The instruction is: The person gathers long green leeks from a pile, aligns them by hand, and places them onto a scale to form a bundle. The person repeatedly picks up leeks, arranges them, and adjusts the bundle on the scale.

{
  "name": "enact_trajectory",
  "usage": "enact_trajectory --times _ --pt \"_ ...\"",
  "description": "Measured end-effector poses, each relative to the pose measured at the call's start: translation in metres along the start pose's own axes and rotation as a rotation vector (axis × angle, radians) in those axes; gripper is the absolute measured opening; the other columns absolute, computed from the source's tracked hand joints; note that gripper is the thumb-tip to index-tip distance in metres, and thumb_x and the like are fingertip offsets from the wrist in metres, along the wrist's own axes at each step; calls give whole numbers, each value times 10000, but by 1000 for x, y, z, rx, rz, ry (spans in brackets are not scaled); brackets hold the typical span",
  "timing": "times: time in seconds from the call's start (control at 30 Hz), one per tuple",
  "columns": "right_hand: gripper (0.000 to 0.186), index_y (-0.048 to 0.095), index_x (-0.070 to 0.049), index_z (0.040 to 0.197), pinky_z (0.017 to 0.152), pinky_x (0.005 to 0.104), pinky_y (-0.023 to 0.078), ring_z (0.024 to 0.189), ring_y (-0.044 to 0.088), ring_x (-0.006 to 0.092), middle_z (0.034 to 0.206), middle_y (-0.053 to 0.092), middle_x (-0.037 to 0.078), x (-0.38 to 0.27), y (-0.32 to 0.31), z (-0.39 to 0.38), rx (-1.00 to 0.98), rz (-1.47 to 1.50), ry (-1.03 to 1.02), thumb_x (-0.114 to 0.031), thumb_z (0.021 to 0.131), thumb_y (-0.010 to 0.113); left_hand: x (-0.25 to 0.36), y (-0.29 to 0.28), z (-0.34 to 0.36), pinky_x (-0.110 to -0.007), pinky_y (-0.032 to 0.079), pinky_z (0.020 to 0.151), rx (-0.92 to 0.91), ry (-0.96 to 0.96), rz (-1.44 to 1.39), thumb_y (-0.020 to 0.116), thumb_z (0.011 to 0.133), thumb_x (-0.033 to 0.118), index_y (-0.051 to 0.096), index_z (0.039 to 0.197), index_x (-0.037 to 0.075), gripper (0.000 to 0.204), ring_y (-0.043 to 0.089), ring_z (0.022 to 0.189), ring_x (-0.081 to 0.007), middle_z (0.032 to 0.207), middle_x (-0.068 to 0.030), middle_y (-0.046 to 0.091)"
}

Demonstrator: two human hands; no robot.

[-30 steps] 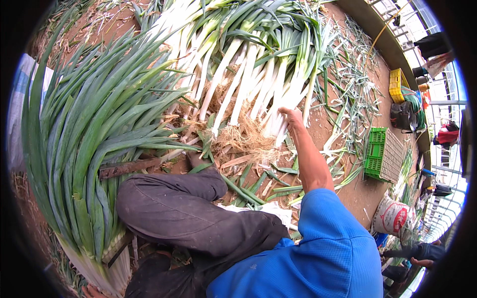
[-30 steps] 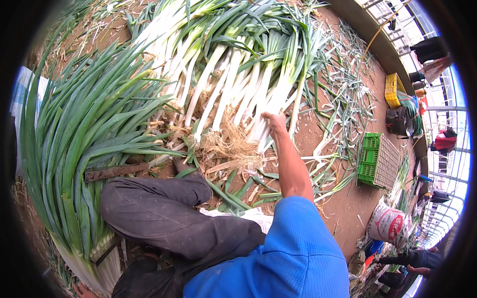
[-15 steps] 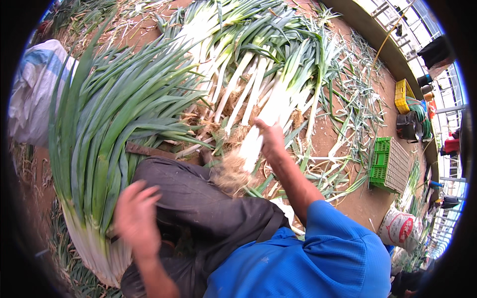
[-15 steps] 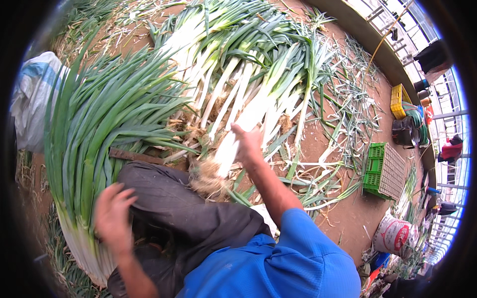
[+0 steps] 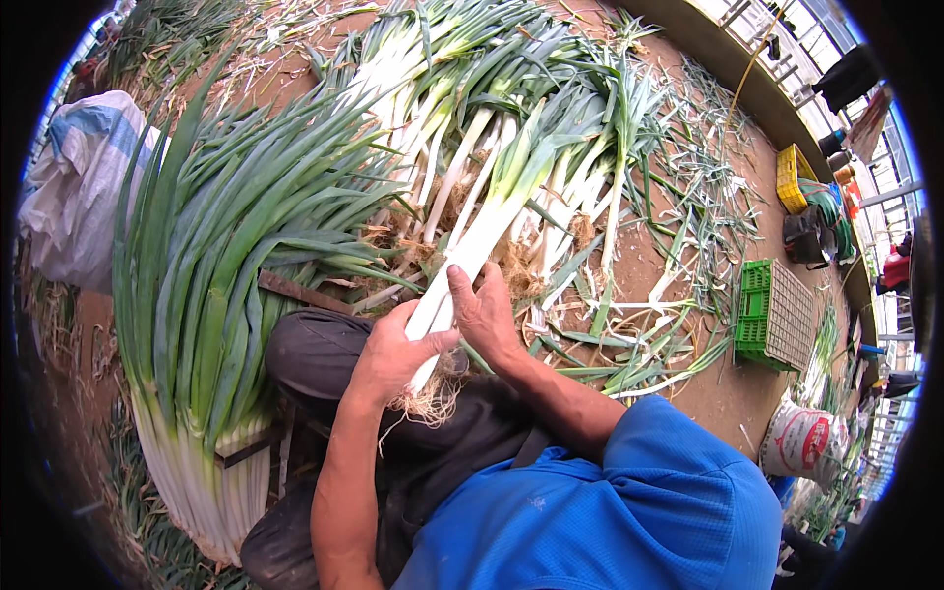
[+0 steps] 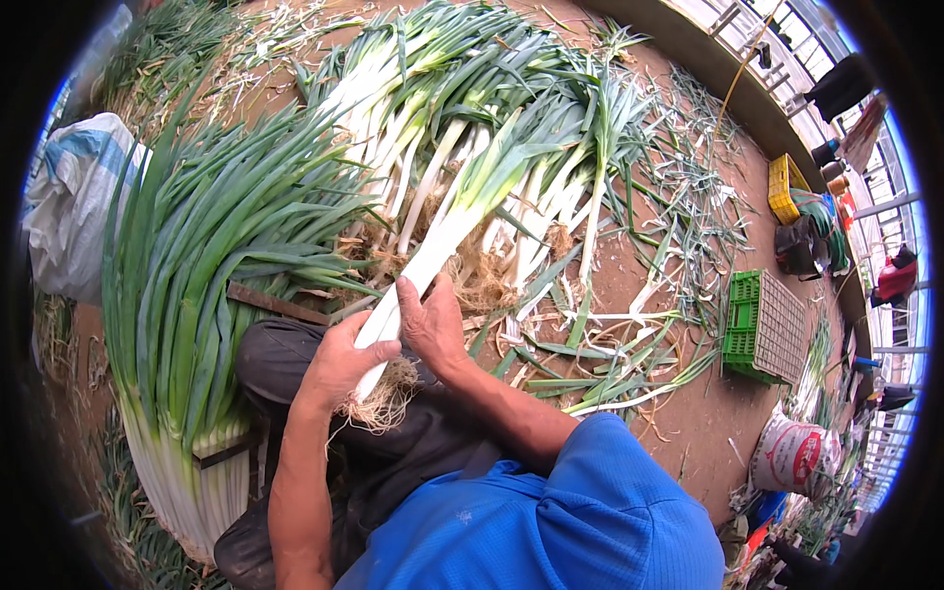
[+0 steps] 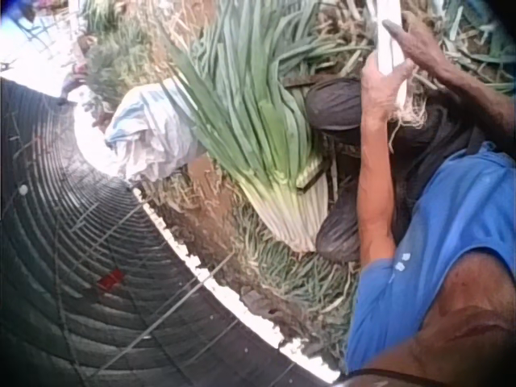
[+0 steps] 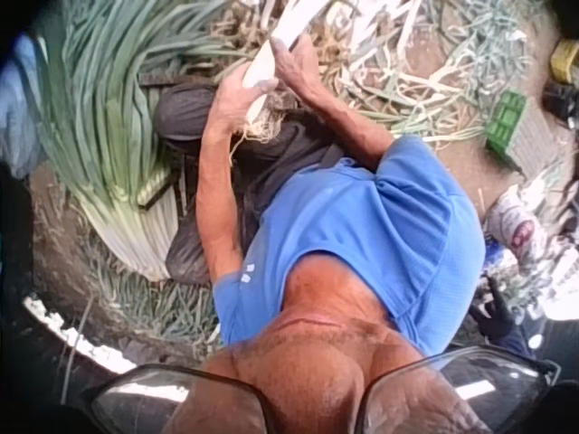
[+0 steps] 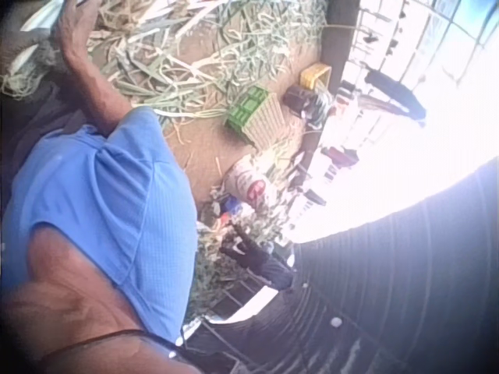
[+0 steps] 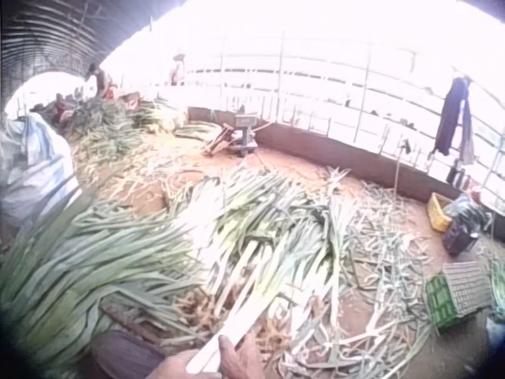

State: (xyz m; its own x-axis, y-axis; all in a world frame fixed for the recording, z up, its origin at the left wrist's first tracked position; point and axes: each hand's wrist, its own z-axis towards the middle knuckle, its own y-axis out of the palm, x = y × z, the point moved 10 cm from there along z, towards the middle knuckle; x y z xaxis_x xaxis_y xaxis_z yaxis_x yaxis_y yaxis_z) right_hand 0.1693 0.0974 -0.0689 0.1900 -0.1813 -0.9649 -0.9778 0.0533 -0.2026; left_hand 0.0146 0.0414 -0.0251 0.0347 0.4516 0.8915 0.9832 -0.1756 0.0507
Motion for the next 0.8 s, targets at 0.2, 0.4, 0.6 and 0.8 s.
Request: enact_trajectory --times 0.2,0.4,0.6,0.8 --pt "519 526 43 1280 789 397 608 904 743 260 1070 734 189 9 4 -5 -15 193 129 -430 1111 654 22 9 -27 -363 572 847 -27 41 278 748 916 111 556 1432 -80 582 687 964 -189 1112 -80 710" --pt "530 637 -47 1174 825 453 615 879 737 255 1033 738 89 69 42 49 -141 1096 637 -551 1039 725 -15 0 -70 -254 531 605 -176 -148 -393 730 966 172 540 1450 -67 573 634 677 -91 919 -49 674" --pt "389 670 -79 1080 619 403 620 707 728 225 827 702 59 34 57 33 -63 903 411 -392 958 866 -27 -6 -116 -331 616 854 -307 -344 -323 762 909 96 501 1469 -61 637 734 937 -204 1118 -130 699" --pt "557 607 27 1261 595 361 620 786 731 208 992 717 112 9 77 21 -167 669 304 -479 1059 723 -11 -22 -106 -281 552 628 -41 -236 -308 671 858 -34 385 1675 31 868 619 727 -111 1218 -136 673"
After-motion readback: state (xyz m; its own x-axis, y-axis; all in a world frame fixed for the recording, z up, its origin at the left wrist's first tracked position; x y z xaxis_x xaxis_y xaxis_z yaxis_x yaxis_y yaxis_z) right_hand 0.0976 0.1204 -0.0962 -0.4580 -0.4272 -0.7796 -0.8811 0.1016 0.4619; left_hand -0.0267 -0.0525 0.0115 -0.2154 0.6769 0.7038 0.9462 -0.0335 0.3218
